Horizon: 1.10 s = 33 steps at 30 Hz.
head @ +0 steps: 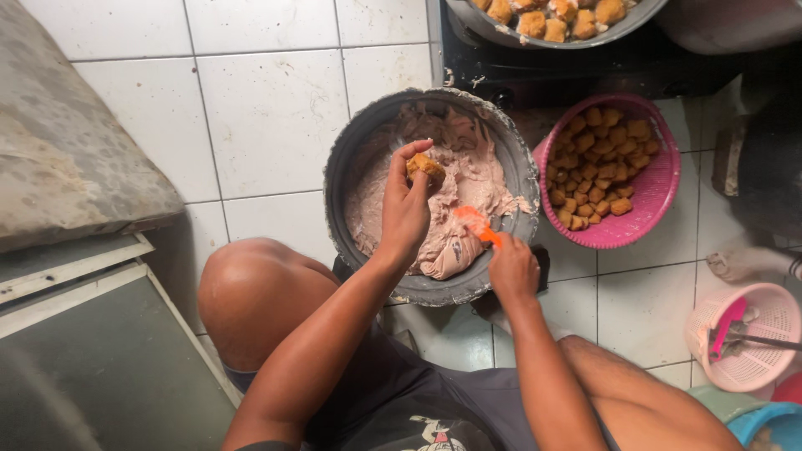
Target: The person sits on the floor and coats fried food pieces with a thick batter. They hold each piece in one hand, spread batter over it with an orange plastic spatula, and place the coated piece into a large pan filled with similarly coated pieces, repeating the cycle.
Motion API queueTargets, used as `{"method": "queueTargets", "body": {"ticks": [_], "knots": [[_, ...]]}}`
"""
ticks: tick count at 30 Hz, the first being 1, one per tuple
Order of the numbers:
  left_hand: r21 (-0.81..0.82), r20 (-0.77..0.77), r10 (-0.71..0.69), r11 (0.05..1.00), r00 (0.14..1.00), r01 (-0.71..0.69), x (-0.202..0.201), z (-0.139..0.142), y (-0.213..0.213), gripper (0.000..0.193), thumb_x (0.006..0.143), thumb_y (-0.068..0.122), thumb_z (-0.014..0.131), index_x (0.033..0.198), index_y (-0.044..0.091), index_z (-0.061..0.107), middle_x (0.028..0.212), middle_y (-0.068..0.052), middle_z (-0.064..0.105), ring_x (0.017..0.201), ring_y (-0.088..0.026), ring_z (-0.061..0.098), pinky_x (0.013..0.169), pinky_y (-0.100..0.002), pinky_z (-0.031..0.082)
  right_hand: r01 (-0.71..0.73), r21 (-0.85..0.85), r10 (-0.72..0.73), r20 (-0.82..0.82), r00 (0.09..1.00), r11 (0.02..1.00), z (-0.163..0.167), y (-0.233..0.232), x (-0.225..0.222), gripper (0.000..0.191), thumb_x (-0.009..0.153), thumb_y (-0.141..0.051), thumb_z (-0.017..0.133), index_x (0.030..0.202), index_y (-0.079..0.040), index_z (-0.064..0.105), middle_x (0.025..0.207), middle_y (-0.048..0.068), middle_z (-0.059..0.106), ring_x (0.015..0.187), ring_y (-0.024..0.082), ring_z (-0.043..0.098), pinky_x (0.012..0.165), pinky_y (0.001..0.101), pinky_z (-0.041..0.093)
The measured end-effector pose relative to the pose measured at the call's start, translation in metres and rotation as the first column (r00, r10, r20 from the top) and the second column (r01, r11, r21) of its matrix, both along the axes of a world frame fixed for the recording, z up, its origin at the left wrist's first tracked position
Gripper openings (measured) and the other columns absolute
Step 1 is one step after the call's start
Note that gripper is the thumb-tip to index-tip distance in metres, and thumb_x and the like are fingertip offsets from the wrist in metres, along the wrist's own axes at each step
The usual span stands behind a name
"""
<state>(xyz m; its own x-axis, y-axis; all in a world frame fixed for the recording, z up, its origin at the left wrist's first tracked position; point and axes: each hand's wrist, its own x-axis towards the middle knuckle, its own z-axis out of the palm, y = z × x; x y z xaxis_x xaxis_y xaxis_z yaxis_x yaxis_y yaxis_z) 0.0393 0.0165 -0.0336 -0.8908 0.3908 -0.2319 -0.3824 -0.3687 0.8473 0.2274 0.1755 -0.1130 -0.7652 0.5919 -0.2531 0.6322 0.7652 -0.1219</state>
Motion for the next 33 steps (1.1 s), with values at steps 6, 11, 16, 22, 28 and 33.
{"method": "queueTargets", "body": {"ticks": [6,11,16,22,28,33], "knots": [[-0.018,-0.031,0.028,0.999,0.999,-0.029,-0.005,-0.004,-0.001,0.031,0.106,0.002,0.043,0.133,0.007,0.056,0.12,-0.004,0.058,0.099,-0.009,0.058,0.091,-0.027,0.053,0.148,-0.125,-0.154,-0.039,0.987,0.981,0.007,0.026,-0.019,0.018,0.101,-0.021,0.061,0.105,-0.007,0.072,0.09,0.018,0.074,0.088,0.042,0.071,0.078,0.0505,0.055],[-0.056,-0.047,-0.018,0.998,0.999,0.015,0.0,-0.013,-0.001,0.032,0.106,0.002,0.042,0.133,0.008,0.059,0.117,-0.005,0.058,0.098,-0.009,0.057,0.091,-0.027,0.052,0.498,-0.682,-0.593,0.117,0.796,0.535,-0.02,0.017,-0.054,0.026,0.102,-0.021,0.057,0.108,-0.002,0.074,0.075,0.01,0.07,0.061,0.019,0.06,0.053,0.0302,0.048],[-0.137,-0.129,0.015,0.99,0.991,-0.033,-0.005,-0.015,-0.005,0.03,0.108,0.005,0.047,0.13,0.006,0.066,0.113,-0.003,0.054,0.093,-0.009,0.057,0.085,-0.027,0.05,0.307,-0.887,-0.676,0.461,0.575,-0.344,-0.025,0.002,-0.073,0.026,0.107,-0.02,0.05,0.117,0.001,0.062,0.071,0.001,0.053,0.051,0.005,0.041,0.043,0.0177,0.03],[-0.281,-0.113,0.022,0.958,0.993,-0.053,-0.008,-0.015,-0.004,0.022,0.099,0.015,0.061,0.118,0.006,0.067,0.098,0.001,0.068,0.079,-0.006,0.058,0.071,-0.023,0.05,-0.094,-0.852,-0.678,0.337,0.654,-0.515,0.019,-0.007,-0.051,0.023,0.107,-0.025,0.052,0.114,-0.004,0.061,0.068,-0.003,0.046,0.046,0.003,0.036,0.039,0.0172,0.028],[-0.449,-0.093,-0.212,0.881,0.973,0.149,0.031,-0.012,0.013,0.021,0.088,0.018,0.073,0.102,0.002,0.072,0.082,0.0,0.072,0.072,-0.005,0.064,0.067,-0.023,0.054,-0.251,-0.962,-0.807,-0.067,0.587,-0.103,0.071,-0.03,-0.054,0.022,0.105,-0.031,0.058,0.104,-0.009,0.055,0.071,-0.005,0.047,0.05,0.003,0.039,0.044,0.0195,0.032],[-0.15,0.058,-0.376,0.912,0.925,0.381,0.035,-0.011,0.018,0.022,0.099,0.023,0.069,0.106,0.002,0.072,0.085,-0.001,0.072,0.074,-0.007,0.064,0.067,-0.024,0.053,-0.249,-0.959,-0.805,-0.255,0.535,0.138,0.083,-0.023,-0.058,0.017,0.099,-0.02,0.07,0.1,-0.009,0.057,0.082,-0.004,0.057,0.055,0.0,0.04,0.046,0.0187,0.031]]}}
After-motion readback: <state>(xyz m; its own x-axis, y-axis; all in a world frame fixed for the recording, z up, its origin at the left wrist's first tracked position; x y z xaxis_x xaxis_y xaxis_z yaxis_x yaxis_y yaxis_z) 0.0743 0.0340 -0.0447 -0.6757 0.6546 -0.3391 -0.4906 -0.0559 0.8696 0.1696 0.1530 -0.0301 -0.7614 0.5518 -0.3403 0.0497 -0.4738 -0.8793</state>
